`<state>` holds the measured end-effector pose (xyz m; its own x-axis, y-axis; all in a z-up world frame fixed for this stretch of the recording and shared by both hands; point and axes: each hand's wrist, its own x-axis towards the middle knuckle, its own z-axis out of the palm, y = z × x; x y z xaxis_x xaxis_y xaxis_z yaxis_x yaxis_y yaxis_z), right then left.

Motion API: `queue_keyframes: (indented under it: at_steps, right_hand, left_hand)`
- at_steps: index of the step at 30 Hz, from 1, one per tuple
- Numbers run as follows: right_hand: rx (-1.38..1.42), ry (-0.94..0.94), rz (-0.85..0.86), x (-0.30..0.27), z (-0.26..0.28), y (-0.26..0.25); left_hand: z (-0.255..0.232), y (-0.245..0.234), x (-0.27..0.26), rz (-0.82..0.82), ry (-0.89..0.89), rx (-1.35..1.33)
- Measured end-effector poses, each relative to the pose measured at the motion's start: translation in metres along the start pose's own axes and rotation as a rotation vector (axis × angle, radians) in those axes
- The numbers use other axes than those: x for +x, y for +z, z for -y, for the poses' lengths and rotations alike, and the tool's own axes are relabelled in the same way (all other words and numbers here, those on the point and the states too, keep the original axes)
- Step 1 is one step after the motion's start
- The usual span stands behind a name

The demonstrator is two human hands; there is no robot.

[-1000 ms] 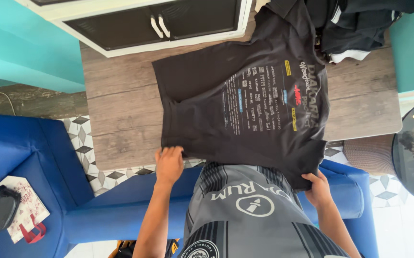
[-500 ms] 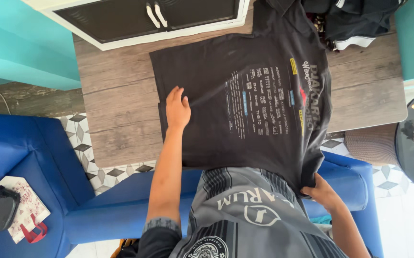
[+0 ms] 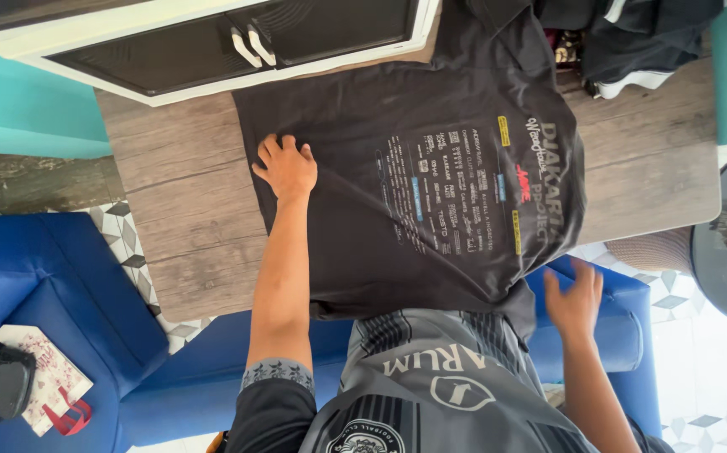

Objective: The person picks up a dark t-shirt from a stack, spreads it flat on a wooden surface, and performs several folds to form a compact rectangle before placing it inside a drawer.

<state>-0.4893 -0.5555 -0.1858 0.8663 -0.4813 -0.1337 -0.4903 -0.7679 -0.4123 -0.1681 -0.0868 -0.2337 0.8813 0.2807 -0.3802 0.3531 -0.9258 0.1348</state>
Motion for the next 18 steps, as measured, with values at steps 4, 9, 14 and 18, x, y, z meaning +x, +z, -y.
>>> queue_keyframes:
  at_steps: [4, 9, 14, 18]
  right_hand:
    - [0.198, -0.332, -0.082, 0.108, 0.091, 0.033]
    - [0.132, -0.531, 0.051, 0.214, 0.185, 0.083]
    - [-0.123, -0.302, 0.302, 0.259, 0.247, 0.102]
    - [-0.215, -0.016, 0.415, 0.287, 0.27, 0.111]
  left_hand:
    - [0.013, 0.02, 0.022, -0.207, 0.222, -0.209]
    - [0.019, 0.014, 0.028, -0.139, 0.117, -0.12]
    - [0.008, -0.018, 0.039, -0.029, 0.001, -0.062]
    - [-0.001, -0.023, 0.059, 0.054, 0.011, -0.012]
